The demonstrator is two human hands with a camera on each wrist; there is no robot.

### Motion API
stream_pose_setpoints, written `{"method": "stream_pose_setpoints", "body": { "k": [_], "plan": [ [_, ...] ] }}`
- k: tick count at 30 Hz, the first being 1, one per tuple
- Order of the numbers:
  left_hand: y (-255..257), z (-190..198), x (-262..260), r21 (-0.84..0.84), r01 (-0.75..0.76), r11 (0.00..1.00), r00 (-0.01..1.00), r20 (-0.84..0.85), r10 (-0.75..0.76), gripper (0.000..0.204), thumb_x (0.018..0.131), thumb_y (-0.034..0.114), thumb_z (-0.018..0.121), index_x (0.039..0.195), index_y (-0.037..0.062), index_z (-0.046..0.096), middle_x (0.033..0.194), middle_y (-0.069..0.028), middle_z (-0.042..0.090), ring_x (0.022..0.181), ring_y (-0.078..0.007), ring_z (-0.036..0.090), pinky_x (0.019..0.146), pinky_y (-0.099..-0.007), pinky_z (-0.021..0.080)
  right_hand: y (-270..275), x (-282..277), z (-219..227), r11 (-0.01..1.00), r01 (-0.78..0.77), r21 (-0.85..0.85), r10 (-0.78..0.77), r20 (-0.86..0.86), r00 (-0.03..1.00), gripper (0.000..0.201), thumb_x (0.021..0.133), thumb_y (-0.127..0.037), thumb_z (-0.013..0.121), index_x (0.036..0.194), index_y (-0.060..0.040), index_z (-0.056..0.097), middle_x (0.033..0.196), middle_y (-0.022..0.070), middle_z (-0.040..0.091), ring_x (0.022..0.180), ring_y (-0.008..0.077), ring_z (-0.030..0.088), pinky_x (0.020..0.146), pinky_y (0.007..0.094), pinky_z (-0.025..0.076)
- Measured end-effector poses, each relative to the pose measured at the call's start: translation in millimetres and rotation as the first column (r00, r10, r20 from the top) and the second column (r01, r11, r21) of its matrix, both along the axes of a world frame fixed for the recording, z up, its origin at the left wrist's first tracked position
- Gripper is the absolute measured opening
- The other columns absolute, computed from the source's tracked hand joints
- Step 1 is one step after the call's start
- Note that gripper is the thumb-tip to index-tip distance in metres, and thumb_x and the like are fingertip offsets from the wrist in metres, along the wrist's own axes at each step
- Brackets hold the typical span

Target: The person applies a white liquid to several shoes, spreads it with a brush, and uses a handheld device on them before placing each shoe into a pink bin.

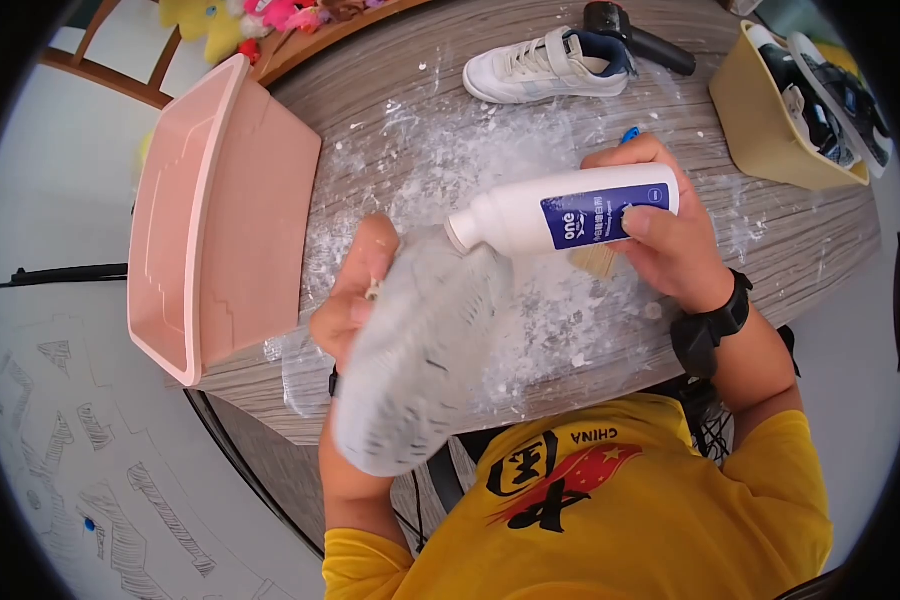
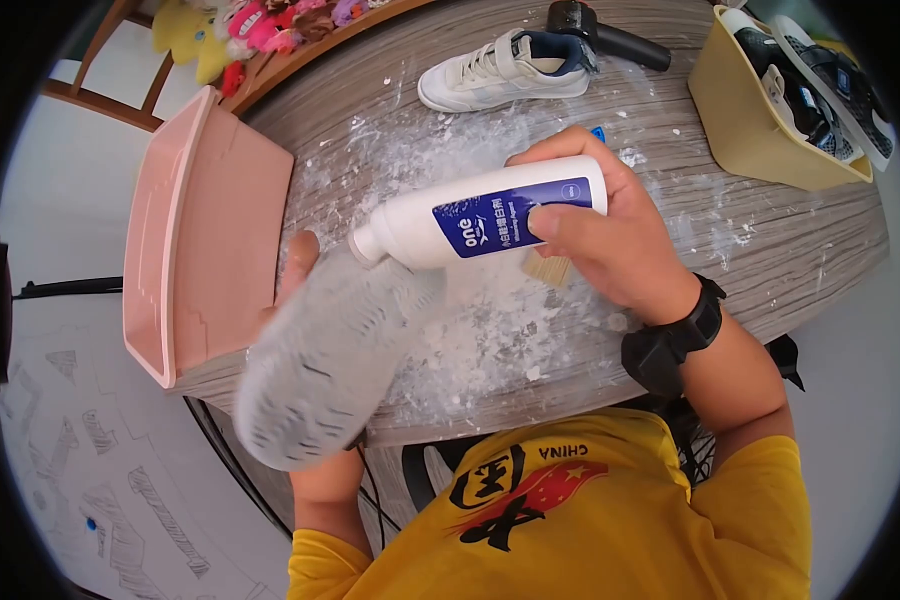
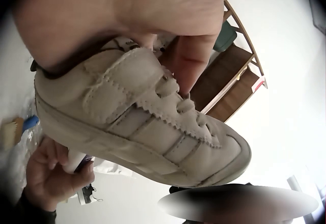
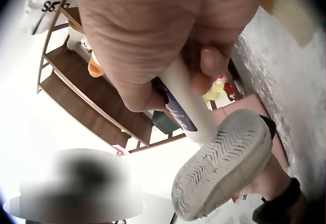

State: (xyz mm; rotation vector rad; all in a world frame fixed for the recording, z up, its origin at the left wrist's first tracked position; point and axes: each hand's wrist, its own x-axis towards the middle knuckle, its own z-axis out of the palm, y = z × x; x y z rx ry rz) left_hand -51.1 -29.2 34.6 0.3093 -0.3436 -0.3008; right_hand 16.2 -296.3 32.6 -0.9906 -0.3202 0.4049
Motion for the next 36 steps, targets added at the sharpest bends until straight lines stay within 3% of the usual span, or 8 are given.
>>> {"method": "stream_pose_setpoints", "body": {
  "k": [1, 4, 11, 15, 18, 24, 31, 36],
  "plan": [
    [1, 1, -2, 0.054, -0.032, 0.998, 0.999, -0.021, 0.033, 0.02, 0.087, 0.015, 0.057, 0.102, 0.0037, 0.049, 0.111, -0.0258, 0.064, 0.104, -0.0395, 0.063, 0.089, -0.0476, 0.054, -2, 1, 0, 1.0, -0.015, 0.011, 0.015, 0.006, 1.0, 0.035, 0.084, -0.008, 0.069, 0.116, -0.0038, 0.056, 0.105, 0.0062, 0.062, 0.089, 0.0106, 0.062, 0.072, 0.0263, 0.055],
    [4, 1, -3, 0.459, -0.184, 0.869, 0.967, -0.075, 0.245, 0.027, 0.06, 0.018, 0.053, 0.08, 0.0116, 0.035, 0.082, -0.0137, 0.056, 0.077, -0.0247, 0.055, 0.071, -0.0341, 0.047, 1, 0, 1, 0.995, -0.045, 0.089, 0.044, 0.015, 0.999, 0.037, 0.083, -0.012, 0.07, 0.117, -0.0035, 0.057, 0.107, 0.0068, 0.062, 0.092, 0.012, 0.062, 0.078, 0.0273, 0.054],
    [3, -1, -4, 0.492, -0.217, 0.843, 0.961, -0.045, 0.274, 0.028, 0.057, 0.018, 0.055, 0.079, 0.01, 0.039, 0.079, -0.0109, 0.055, 0.071, -0.0205, 0.051, 0.066, -0.028, 0.042, -3, 0, 0, 0.983, -0.09, 0.158, 0.084, 0.047, 0.995, 0.041, 0.083, -0.017, 0.07, 0.119, -0.0021, 0.056, 0.108, 0.0077, 0.061, 0.097, 0.0135, 0.062, 0.084, 0.0274, 0.052],
    [12, -6, -11, 0.59, -0.249, 0.768, 0.952, 0.004, 0.306, 0.023, 0.056, 0.019, 0.057, 0.07, 0.0095, 0.042, 0.074, -0.006, 0.055, 0.066, -0.016, 0.048, 0.063, -0.0246, 0.037, -5, 4, 7, 1.0, 0.016, -0.014, -0.016, 0.004, 1.0, 0.058, 0.082, -0.028, 0.072, 0.127, -0.003, 0.046, 0.11, 0.0117, 0.055, 0.095, 0.0155, 0.058, 0.08, 0.027, 0.051],
    [18, -11, -17, 0.687, -0.264, 0.677, 0.947, 0.053, 0.317, 0.02, 0.054, 0.02, 0.058, 0.065, 0.0087, 0.046, 0.071, -0.0023, 0.054, 0.063, -0.0136, 0.046, 0.063, -0.0234, 0.035, 3, 3, 8, 0.982, 0.064, 0.176, -0.065, 0.002, 0.998, 0.045, 0.088, -0.015, 0.067, 0.127, -0.0017, 0.049, 0.113, 0.0106, 0.062, 0.098, 0.0156, 0.063, 0.088, 0.029, 0.053],
    [11, 7, -19, 0.784, -0.266, 0.561, 0.956, 0.142, 0.256, 0.019, 0.051, 0.019, 0.061, 0.063, 0.0061, 0.053, 0.067, -0.0011, 0.054, 0.062, -0.0127, 0.048, 0.061, -0.0242, 0.035, 5, 5, 4, 0.959, 0.178, 0.218, -0.172, -0.05, 0.984, 0.038, 0.097, -0.016, 0.061, 0.13, -0.0026, 0.048, 0.115, 0.0133, 0.064, 0.1, 0.0183, 0.065, 0.092, 0.0347, 0.053],
    [6, 13, -13, 0.791, -0.303, 0.532, 0.953, 0.265, 0.147, 0.017, 0.054, 0.014, 0.062, 0.067, 0.0036, 0.057, 0.068, -0.0027, 0.059, 0.062, -0.0139, 0.053, 0.061, -0.0251, 0.038, 11, 1, 3, 0.965, 0.259, 0.039, -0.261, 0.089, 0.961, 0.056, 0.096, -0.031, 0.063, 0.139, -0.0027, 0.041, 0.125, 0.0199, 0.061, 0.079, 0.0061, 0.059, 0.073, 0.0214, 0.05],
    [6, 12, -7, 0.792, -0.311, 0.525, 0.941, 0.335, 0.053, 0.012, 0.058, 0.006, 0.06, 0.069, 0.003, 0.058, 0.07, -0.0027, 0.06, 0.064, -0.0141, 0.055, 0.062, -0.0253, 0.04, 3, 4, -4, 0.982, 0.168, 0.089, -0.182, 0.192, 0.964, 0.057, 0.096, -0.026, 0.065, 0.141, -0.004, 0.04, 0.123, 0.0228, 0.063, 0.096, 0.0135, 0.065, 0.074, 0.0203, 0.05]
  ]
}}
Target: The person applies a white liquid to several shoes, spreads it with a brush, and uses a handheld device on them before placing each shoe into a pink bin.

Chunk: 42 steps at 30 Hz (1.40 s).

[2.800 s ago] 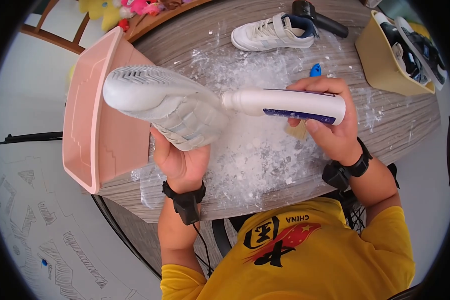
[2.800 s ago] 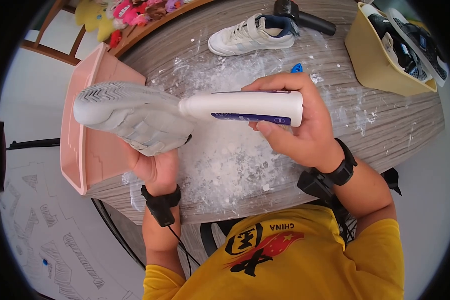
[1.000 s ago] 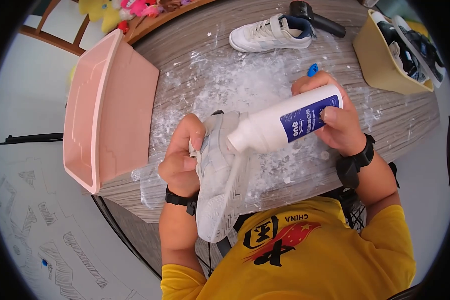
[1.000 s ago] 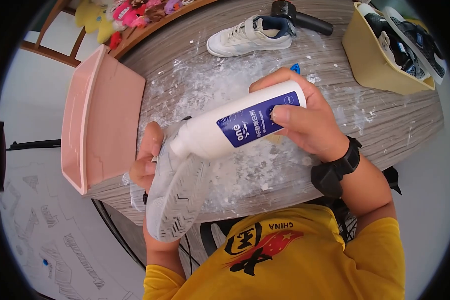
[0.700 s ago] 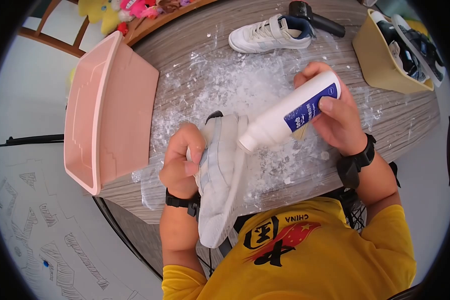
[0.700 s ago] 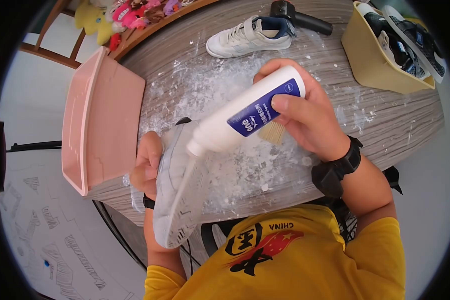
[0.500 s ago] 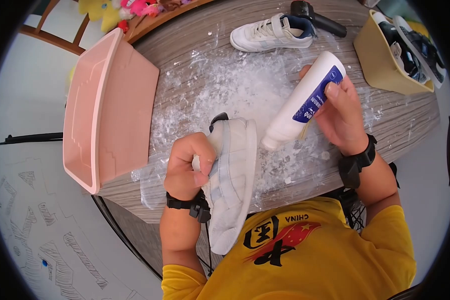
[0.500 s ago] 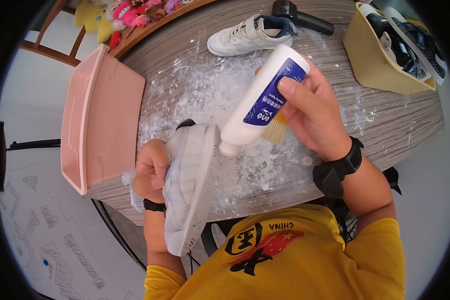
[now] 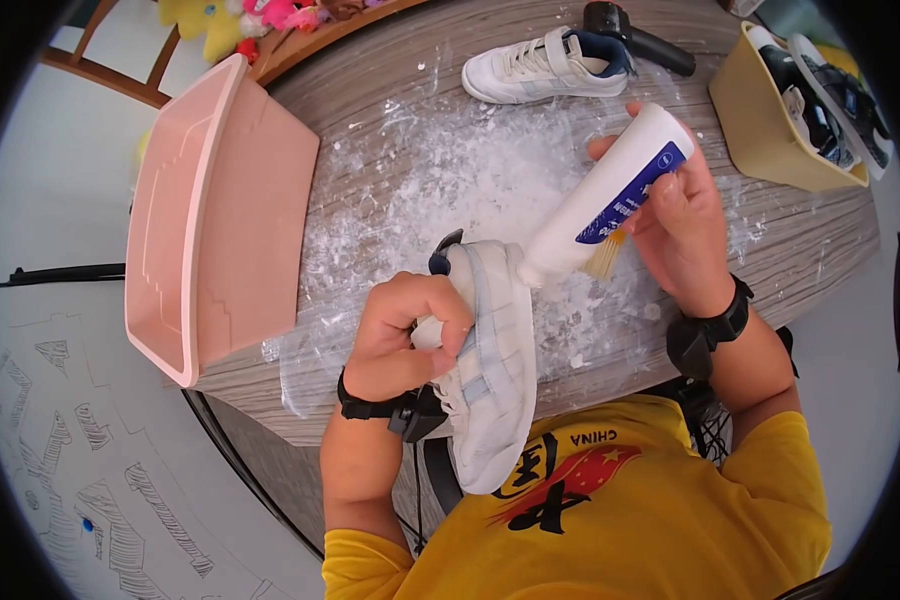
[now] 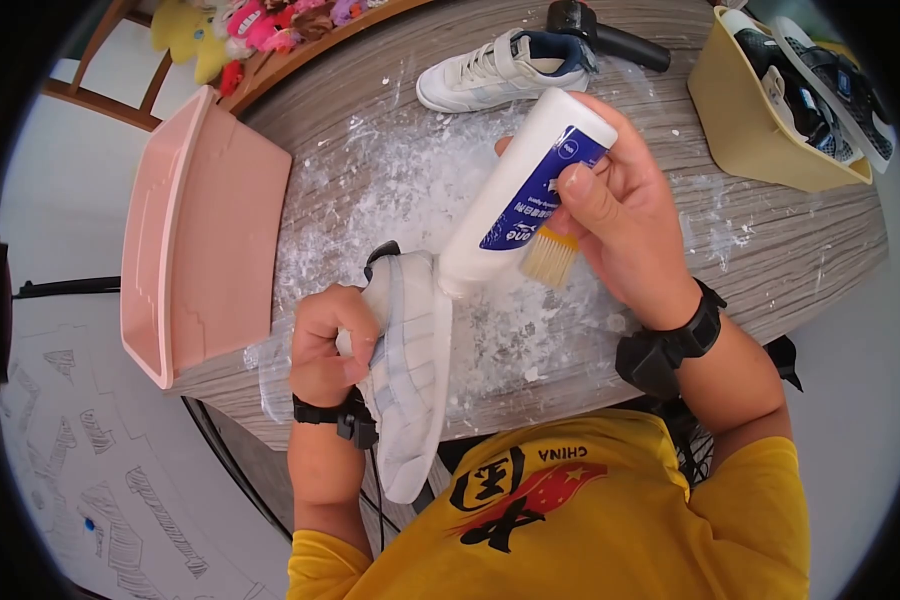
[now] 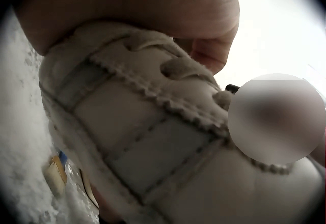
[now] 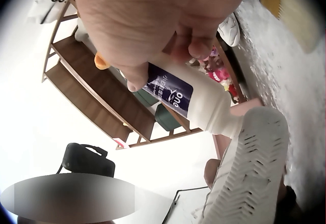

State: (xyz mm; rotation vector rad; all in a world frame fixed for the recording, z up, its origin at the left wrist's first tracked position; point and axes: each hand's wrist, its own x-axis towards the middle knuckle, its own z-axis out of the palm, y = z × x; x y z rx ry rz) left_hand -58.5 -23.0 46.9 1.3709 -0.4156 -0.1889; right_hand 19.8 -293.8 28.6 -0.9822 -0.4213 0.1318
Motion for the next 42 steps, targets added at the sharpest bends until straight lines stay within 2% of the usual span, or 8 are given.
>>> {"method": "stream_pose_setpoints", "body": {
  "k": [3, 14, 21, 24, 32, 36, 40, 42],
  "plan": [
    [-1, 1, 2, 0.074, 0.026, 0.997, 0.997, 0.067, -0.031, 0.011, 0.06, 0.0, 0.058, 0.071, 0.003, 0.058, 0.07, -0.0024, 0.06, 0.065, -0.0142, 0.056, 0.062, -0.0255, 0.041, 3, -5, 10, 0.983, 0.051, -0.178, -0.049, 0.011, 0.999, 0.076, 0.092, -0.045, 0.066, 0.146, -0.0043, 0.033, 0.123, 0.019, 0.061, 0.086, 0.011, 0.061, 0.072, 0.0222, 0.05],
    [-2, 0, 7, 0.129, 0.09, 0.987, 0.988, 0.115, -0.105, 0.012, 0.062, -0.002, 0.057, 0.073, 0.0036, 0.058, 0.069, -0.0018, 0.061, 0.062, -0.0142, 0.056, 0.059, -0.0249, 0.042, 5, -8, 11, 0.986, 0.041, -0.162, -0.03, 0.067, 0.997, 0.088, 0.082, -0.044, 0.078, 0.147, -0.0061, 0.032, 0.121, 0.0196, 0.062, 0.099, 0.0192, 0.064, 0.082, 0.0298, 0.053],
    [-3, -2, 4, 0.193, -0.077, 0.978, 0.993, 0.107, 0.057, 0.012, 0.062, -0.001, 0.055, 0.073, 0.0035, 0.057, 0.071, -0.0013, 0.059, 0.063, -0.0122, 0.054, 0.061, -0.0235, 0.042, -2, -13, 14, 0.985, -0.016, -0.174, 0.025, 0.052, 0.998, 0.089, 0.075, -0.046, 0.083, 0.141, -0.0087, 0.037, 0.118, 0.0184, 0.062, 0.102, 0.0231, 0.064, 0.087, 0.0354, 0.054],
    [-5, -4, 2, 0.173, -0.136, 0.975, 0.99, 0.066, 0.126, 0.011, 0.062, 0.0, 0.055, 0.073, 0.0036, 0.056, 0.074, -0.0014, 0.059, 0.067, -0.0116, 0.052, 0.065, -0.0233, 0.041, -7, -12, 12, 0.992, -0.09, -0.093, 0.096, 0.061, 0.993, 0.081, 0.078, -0.035, 0.082, 0.139, -0.0019, 0.039, 0.115, 0.0241, 0.064, 0.108, 0.0263, 0.065, 0.09, 0.0379, 0.055],
    [-9, -9, 2, 0.15, -0.391, 0.908, 0.92, 0.027, 0.391, 0.012, 0.065, -0.002, 0.052, 0.076, 0.0036, 0.054, 0.081, -0.0016, 0.055, 0.077, -0.0113, 0.048, 0.076, -0.0232, 0.039, -14, -15, 9, 0.989, -0.145, 0.031, 0.146, -0.054, 0.988, 0.105, 0.064, -0.059, 0.084, 0.137, 0.0013, 0.04, 0.109, 0.0223, 0.066, 0.098, 0.0222, 0.067, 0.084, 0.0312, 0.055],
    [-8, -18, 8, 0.024, -0.512, 0.858, 0.858, -0.038, 0.513, 0.014, 0.07, -0.001, 0.05, 0.082, 0.0045, 0.052, 0.088, -0.0011, 0.052, 0.084, -0.0106, 0.045, 0.082, -0.0227, 0.035, -18, -11, 3, 0.964, -0.265, -0.001, 0.264, 0.086, 0.961, 0.104, 0.061, -0.051, 0.089, 0.137, 0.0024, 0.041, 0.104, 0.0183, 0.068, 0.096, 0.0245, 0.069, 0.084, 0.0335, 0.056],
    [-8, -20, 14, -0.117, -0.58, 0.806, 0.813, -0.148, 0.563, 0.015, 0.077, 0.002, 0.048, 0.092, 0.0061, 0.051, 0.091, -0.0004, 0.048, 0.086, -0.0105, 0.044, 0.084, -0.0234, 0.035, -13, -10, 9, 0.962, -0.254, -0.1, 0.266, 0.134, 0.955, 0.087, 0.074, -0.047, 0.082, 0.136, 0.0012, 0.045, 0.105, 0.0147, 0.067, 0.097, 0.0238, 0.066, 0.083, 0.0352, 0.054],
    [-10, -19, 15, -0.209, -0.609, 0.765, 0.79, -0.247, 0.561, 0.014, 0.081, 0.003, 0.048, 0.094, 0.007, 0.05, 0.09, 0.0, 0.048, 0.085, -0.0103, 0.045, 0.083, -0.024, 0.037, -9, -10, 15, 0.983, -0.075, -0.166, 0.086, 0.06, 0.994, 0.081, 0.082, -0.054, 0.073, 0.136, 0.0, 0.045, 0.101, 0.0144, 0.066, 0.089, 0.0192, 0.064, 0.078, 0.0304, 0.052]
  ]
}}
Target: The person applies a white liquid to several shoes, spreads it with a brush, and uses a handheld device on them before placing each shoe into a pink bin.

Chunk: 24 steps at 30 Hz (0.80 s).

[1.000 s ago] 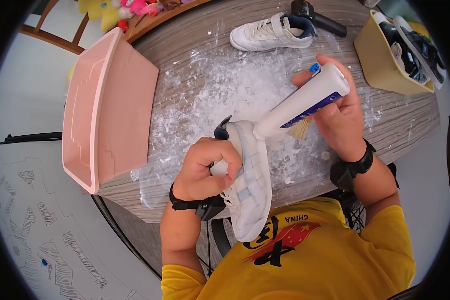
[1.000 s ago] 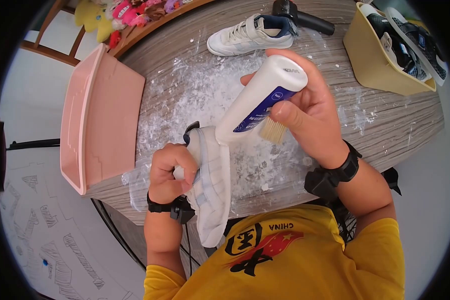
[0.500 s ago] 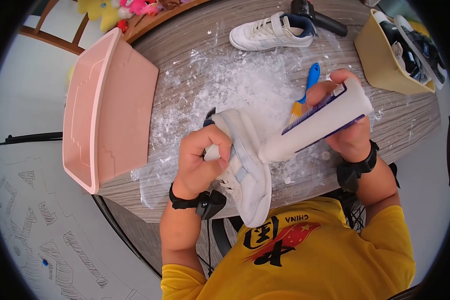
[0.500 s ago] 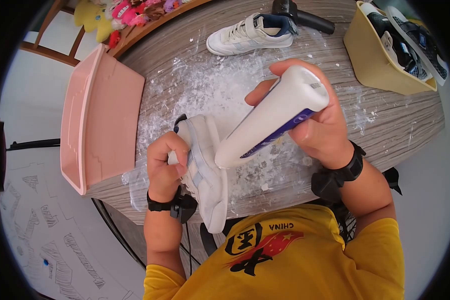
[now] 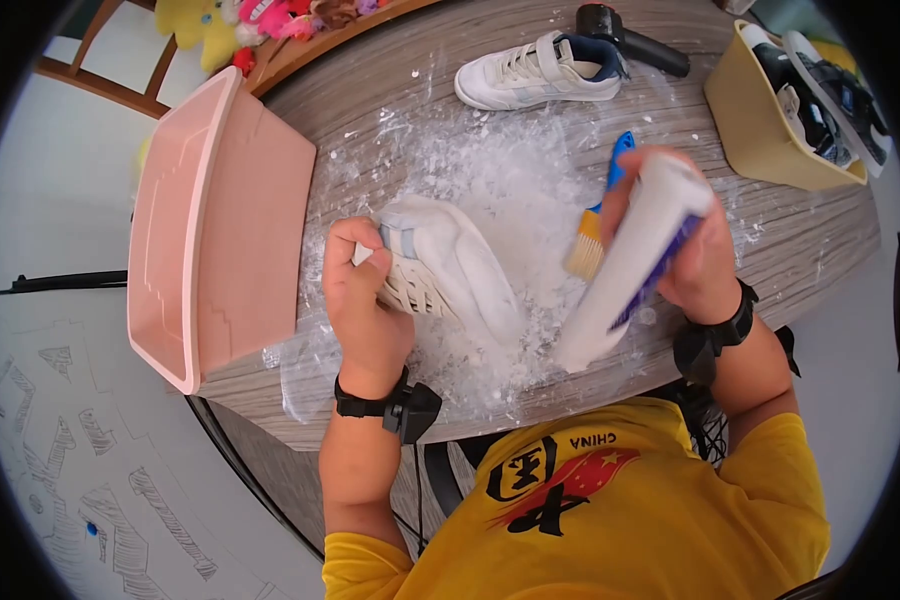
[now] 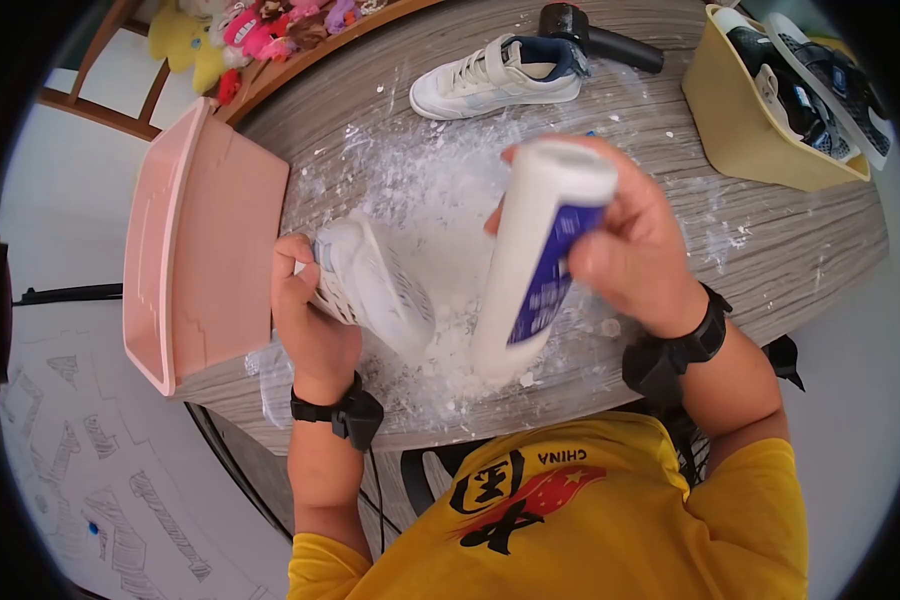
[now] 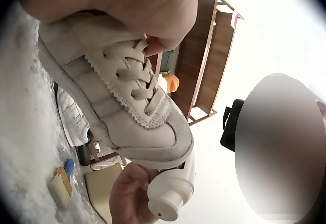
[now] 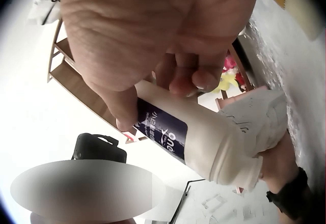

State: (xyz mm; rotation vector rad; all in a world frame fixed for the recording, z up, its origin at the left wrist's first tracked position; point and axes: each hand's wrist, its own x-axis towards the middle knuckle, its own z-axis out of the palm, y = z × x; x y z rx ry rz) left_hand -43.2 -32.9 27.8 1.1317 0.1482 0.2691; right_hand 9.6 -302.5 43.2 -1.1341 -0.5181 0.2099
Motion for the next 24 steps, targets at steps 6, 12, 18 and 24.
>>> {"method": "stream_pose_setpoints", "body": {
  "k": [6, 12, 18, 24],
  "plan": [
    [-2, 4, 4, -0.099, 0.046, 0.994, 0.999, -0.016, -0.048, 0.01, 0.088, 0.005, 0.048, 0.097, 0.0089, 0.05, 0.092, 0.0008, 0.047, 0.083, -0.0084, 0.047, 0.076, -0.0241, 0.041, -18, 39, 3, 0.844, 0.409, -0.346, -0.437, -0.001, 0.9, 0.036, 0.102, -0.033, 0.055, 0.123, -0.0044, 0.061, 0.088, -0.0008, 0.065, 0.073, 0.0026, 0.059, 0.064, 0.0191, 0.049],
    [-4, 0, 5, -0.039, 0.064, 0.997, 0.998, 0.005, -0.064, 0.009, 0.089, 0.005, 0.049, 0.097, 0.0087, 0.05, 0.092, 0.0016, 0.046, 0.084, -0.0077, 0.046, 0.078, -0.0235, 0.04, -47, 54, -14, 0.313, 0.484, -0.817, -0.366, 0.367, 0.855, 0.044, 0.099, -0.034, 0.056, 0.13, -0.0027, 0.054, 0.096, 0.0183, 0.069, 0.082, 0.0292, 0.067, 0.073, 0.0377, 0.052],
    [1, -11, 8, -0.013, 0.101, 0.995, 0.995, 0.002, -0.101, 0.011, 0.087, 0.011, 0.049, 0.098, 0.0097, 0.048, 0.092, -0.0001, 0.047, 0.088, -0.0118, 0.052, 0.078, -0.0274, 0.044, -50, 58, -6, 0.104, 0.496, -0.862, -0.193, 0.472, 0.86, 0.045, 0.098, -0.034, 0.054, 0.13, -0.0019, 0.053, 0.105, 0.0287, 0.066, 0.098, 0.0449, 0.063, 0.085, 0.0461, 0.05],
    [3, -6, 4, -0.117, 0.149, 0.982, 0.988, 0.062, -0.142, 0.011, 0.086, 0.003, 0.049, 0.096, 0.0074, 0.051, 0.092, 0.0004, 0.049, 0.084, -0.0086, 0.048, 0.078, -0.0239, 0.041, -62, 85, -9, -0.047, 0.513, -0.857, -0.033, 0.515, 0.857, 0.044, 0.096, -0.029, 0.057, 0.13, -0.0004, 0.055, 0.116, 0.0285, 0.062, 0.107, 0.0435, 0.06, 0.09, 0.0446, 0.049]
  ]
}}
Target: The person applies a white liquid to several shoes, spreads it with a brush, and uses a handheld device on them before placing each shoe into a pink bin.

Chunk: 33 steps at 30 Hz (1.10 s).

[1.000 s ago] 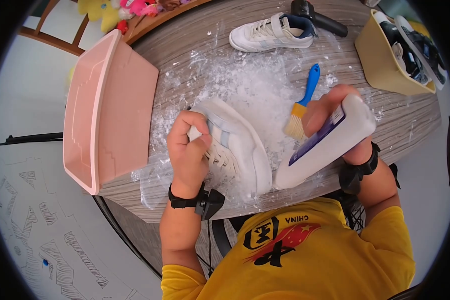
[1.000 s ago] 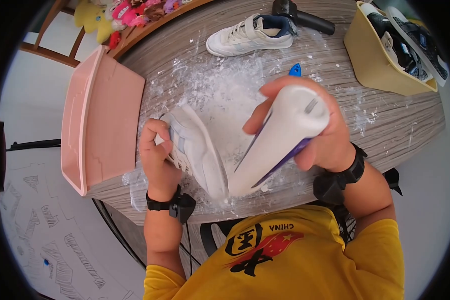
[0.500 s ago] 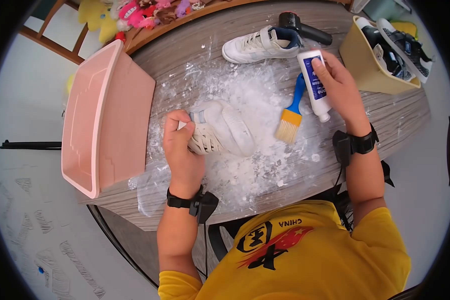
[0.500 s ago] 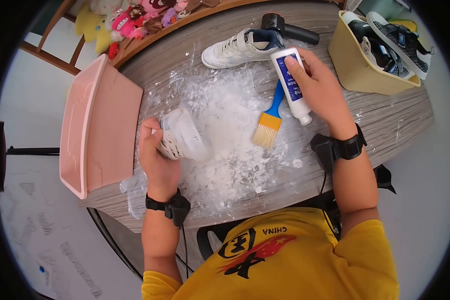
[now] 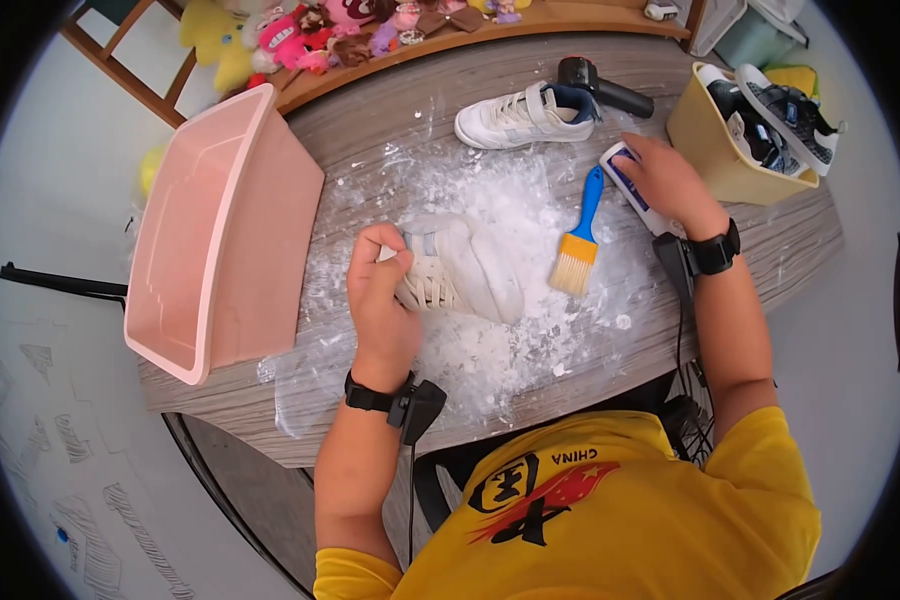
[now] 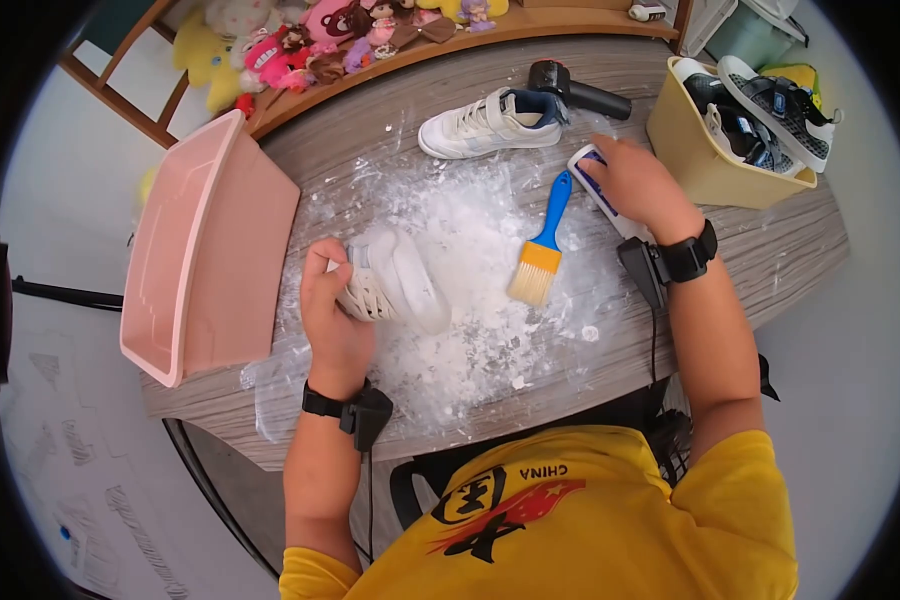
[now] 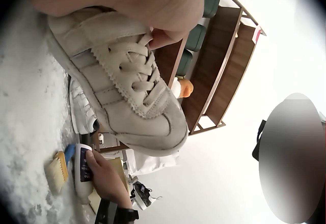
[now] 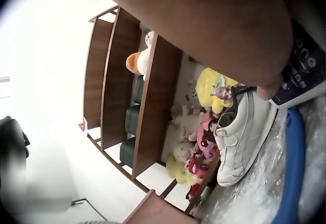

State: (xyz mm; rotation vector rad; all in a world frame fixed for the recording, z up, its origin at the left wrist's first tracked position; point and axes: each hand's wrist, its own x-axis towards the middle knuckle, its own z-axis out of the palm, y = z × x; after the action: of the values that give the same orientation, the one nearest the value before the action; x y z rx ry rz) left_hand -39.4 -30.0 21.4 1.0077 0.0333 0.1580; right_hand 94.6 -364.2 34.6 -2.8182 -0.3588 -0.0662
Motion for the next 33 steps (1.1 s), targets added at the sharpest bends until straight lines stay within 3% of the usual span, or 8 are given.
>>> {"method": "stream_pose_setpoints", "body": {
  "k": [7, 17, 24, 26, 27, 28, 30, 33],
  "plan": [
    [0, 3, -5, 0.003, 0.046, 0.999, 0.997, 0.063, -0.046, 0.014, 0.079, 0.004, 0.05, 0.092, 0.0067, 0.051, 0.091, -0.0006, 0.05, 0.085, -0.0098, 0.048, 0.078, -0.024, 0.04, -8, 68, -28, 0.999, 0.048, -0.012, -0.04, 0.401, 0.915, 0.04, 0.093, -0.017, 0.058, 0.128, 0.0024, 0.053, 0.13, 0.0238, 0.054, 0.123, 0.0397, 0.051, 0.104, 0.0442, 0.042],
    [-1, -2, -6, 0.207, 0.041, 0.978, 0.994, 0.095, -0.062, 0.01, 0.072, 0.005, 0.051, 0.083, 0.004, 0.053, 0.089, -0.0022, 0.053, 0.085, -0.0103, 0.046, 0.079, -0.023, 0.036, -3, 100, -16, 0.954, 0.219, -0.203, -0.231, -0.039, 0.972, 0.043, 0.089, -0.022, 0.067, 0.124, -0.0016, 0.053, 0.124, 0.0234, 0.058, 0.117, 0.0434, 0.055, 0.098, 0.049, 0.046],
    [4, 1, -9, 0.35, 0.064, 0.934, 0.985, 0.126, -0.114, 0.009, 0.067, 0.007, 0.052, 0.075, 0.0042, 0.052, 0.079, -0.0008, 0.052, 0.076, -0.0104, 0.045, 0.073, -0.0229, 0.036, 7, 52, 22, 0.971, 0.106, 0.214, -0.175, 0.342, 0.923, 0.044, 0.093, -0.028, 0.062, 0.124, 0.0033, 0.053, 0.112, 0.0272, 0.063, 0.106, 0.044, 0.06, 0.089, 0.0462, 0.048],
    [2, 6, -13, 0.367, 0.085, 0.926, 0.985, 0.111, -0.135, 0.009, 0.066, 0.006, 0.053, 0.074, 0.0043, 0.052, 0.078, -0.0005, 0.052, 0.074, -0.0104, 0.046, 0.071, -0.0231, 0.037, 29, 4, 57, 0.901, 0.058, 0.431, -0.228, 0.356, 0.906, 0.05, 0.097, -0.033, 0.057, 0.13, 0.0035, 0.05, 0.102, 0.0233, 0.066, 0.093, 0.0389, 0.065, 0.082, 0.0427, 0.05],
    [1, 9, -14, 0.375, 0.093, 0.923, 0.984, 0.105, -0.142, 0.008, 0.065, 0.006, 0.053, 0.073, 0.0043, 0.052, 0.077, -0.0003, 0.052, 0.073, -0.0104, 0.046, 0.07, -0.0231, 0.037, 30, -12, 66, 0.835, -0.004, 0.551, -0.181, 0.28, 0.943, 0.048, 0.099, -0.034, 0.054, 0.13, 0.0022, 0.051, 0.093, 0.0152, 0.066, 0.077, 0.0248, 0.065, 0.069, 0.0344, 0.05],
    [0, 13, -16, 0.402, 0.099, 0.91, 0.98, 0.118, -0.159, 0.008, 0.065, 0.005, 0.054, 0.073, 0.0044, 0.053, 0.077, -0.0004, 0.053, 0.073, -0.0104, 0.046, 0.07, -0.0231, 0.037, 36, -32, 77, 0.609, -0.025, 0.793, -0.072, 0.087, 0.994, 0.042, 0.099, -0.03, 0.053, 0.129, 0.0, 0.051, 0.086, 0.009, 0.063, 0.063, 0.0117, 0.057, 0.055, 0.0252, 0.044],
    [0, 19, -18, 0.461, 0.113, 0.88, 0.971, 0.139, -0.197, 0.009, 0.064, 0.004, 0.055, 0.073, 0.0044, 0.054, 0.078, -0.0005, 0.053, 0.073, -0.0104, 0.047, 0.07, -0.0232, 0.038, 46, -62, 80, 0.179, 0.066, 0.982, 0.26, -0.112, 0.959, 0.045, 0.096, -0.03, 0.056, 0.13, -0.0014, 0.05, 0.08, 0.0077, 0.06, 0.05, 0.008, 0.05, 0.045, 0.0206, 0.034],
    [2, 16, -19, 0.489, 0.137, 0.861, 0.956, 0.161, -0.244, 0.009, 0.064, 0.002, 0.057, 0.073, 0.0046, 0.055, 0.077, -0.0004, 0.055, 0.072, -0.0101, 0.049, 0.069, -0.0233, 0.04, 54, -75, 62, 0.212, 0.259, 0.942, 0.577, -0.335, 0.745, 0.045, 0.095, -0.03, 0.054, 0.127, 0.0011, 0.049, 0.082, 0.0124, 0.064, 0.04, 0.0081, 0.044, 0.037, 0.0205, 0.029]
  ]
}}
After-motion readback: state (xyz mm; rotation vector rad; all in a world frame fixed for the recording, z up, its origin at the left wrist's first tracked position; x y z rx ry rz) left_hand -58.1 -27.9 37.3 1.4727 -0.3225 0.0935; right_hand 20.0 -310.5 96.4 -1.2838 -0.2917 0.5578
